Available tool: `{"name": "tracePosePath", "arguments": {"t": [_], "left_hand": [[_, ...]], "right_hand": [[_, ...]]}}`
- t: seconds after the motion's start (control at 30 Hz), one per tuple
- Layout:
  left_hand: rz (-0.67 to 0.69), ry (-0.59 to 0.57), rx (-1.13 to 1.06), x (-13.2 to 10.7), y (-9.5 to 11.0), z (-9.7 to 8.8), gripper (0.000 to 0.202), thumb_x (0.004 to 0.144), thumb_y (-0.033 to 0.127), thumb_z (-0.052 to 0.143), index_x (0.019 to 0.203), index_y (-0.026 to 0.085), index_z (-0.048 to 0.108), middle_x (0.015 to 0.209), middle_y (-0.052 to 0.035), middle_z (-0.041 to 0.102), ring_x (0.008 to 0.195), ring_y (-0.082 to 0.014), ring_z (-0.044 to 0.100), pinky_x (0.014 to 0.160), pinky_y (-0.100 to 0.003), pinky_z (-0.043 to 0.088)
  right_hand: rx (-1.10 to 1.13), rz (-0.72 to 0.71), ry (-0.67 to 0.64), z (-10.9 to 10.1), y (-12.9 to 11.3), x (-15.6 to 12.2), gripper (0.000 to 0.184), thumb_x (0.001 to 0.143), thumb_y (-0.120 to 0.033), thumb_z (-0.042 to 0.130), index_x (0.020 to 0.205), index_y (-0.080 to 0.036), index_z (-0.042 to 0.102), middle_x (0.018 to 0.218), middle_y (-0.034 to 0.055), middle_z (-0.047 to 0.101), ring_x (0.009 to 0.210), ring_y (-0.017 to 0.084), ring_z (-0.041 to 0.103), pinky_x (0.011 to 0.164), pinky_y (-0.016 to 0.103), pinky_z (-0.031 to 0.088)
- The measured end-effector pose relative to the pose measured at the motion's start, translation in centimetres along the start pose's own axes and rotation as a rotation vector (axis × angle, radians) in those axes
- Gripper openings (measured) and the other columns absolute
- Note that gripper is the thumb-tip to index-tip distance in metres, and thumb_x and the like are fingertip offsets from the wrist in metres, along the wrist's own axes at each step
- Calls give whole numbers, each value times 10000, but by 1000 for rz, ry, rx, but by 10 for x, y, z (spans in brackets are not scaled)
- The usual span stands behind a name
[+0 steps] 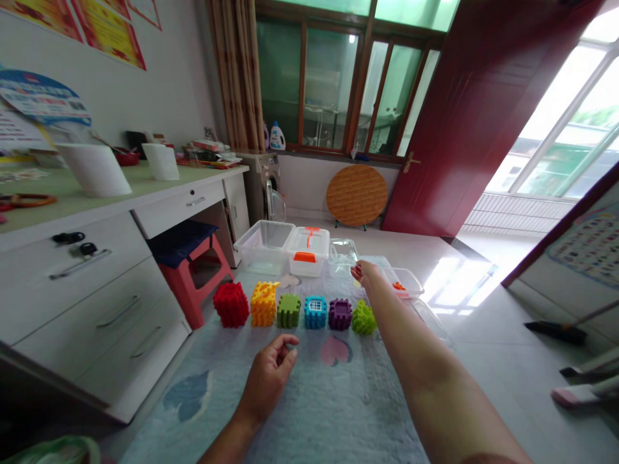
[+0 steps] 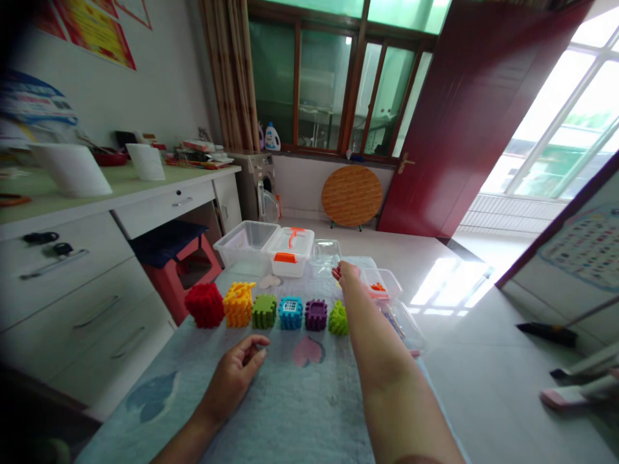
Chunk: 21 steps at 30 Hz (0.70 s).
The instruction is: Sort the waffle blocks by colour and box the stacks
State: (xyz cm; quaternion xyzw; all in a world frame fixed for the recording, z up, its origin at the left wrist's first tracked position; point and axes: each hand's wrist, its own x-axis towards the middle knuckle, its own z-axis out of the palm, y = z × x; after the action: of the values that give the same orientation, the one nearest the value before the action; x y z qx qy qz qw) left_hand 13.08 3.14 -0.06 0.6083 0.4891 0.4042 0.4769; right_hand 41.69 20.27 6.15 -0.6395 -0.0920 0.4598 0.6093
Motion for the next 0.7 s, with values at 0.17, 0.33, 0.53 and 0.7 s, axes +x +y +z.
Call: {"name": "tracePosePath", "arguments": {"t": [0.17,0.33,0.53,0.7], "left_hand": [[1,2,-13,1,0,0,325,773,443,595,946,174,652,613,51,438,569,-133,437,545,-231,360],[5,0,-24,0,4,1,319,756,436,602,922,169,655,601,56,422,560,-128,422,541,-230,346],[28,0,-55,-2,6,-1,329,735,445,635,912,169,662,598,58,433,555,-121,420,536,-227,333],[21,-7,-216,-2,2,-6,391,781,491,632,1003,169,651,681,35,509,591,-116,447,560,-219,361]], "right_hand": [[16,-107,40,-15,-11,-11,256,887,-255,624,1103,-121,593,1038,75,642,876,176,648,757,339,565],[39,-251,27,-34,-30,-37,167,714,-23,601,764,-162,524,566,-43,522,548,112,612,532,205,552],[42,-334,-112,-79,-46,-93,136,671,-80,594,700,-177,503,543,-22,558,526,109,613,472,179,525],[-50,-295,-434,-130,-20,-144,220,600,-179,699,722,-182,517,565,-58,550,480,98,592,392,155,433]]}}
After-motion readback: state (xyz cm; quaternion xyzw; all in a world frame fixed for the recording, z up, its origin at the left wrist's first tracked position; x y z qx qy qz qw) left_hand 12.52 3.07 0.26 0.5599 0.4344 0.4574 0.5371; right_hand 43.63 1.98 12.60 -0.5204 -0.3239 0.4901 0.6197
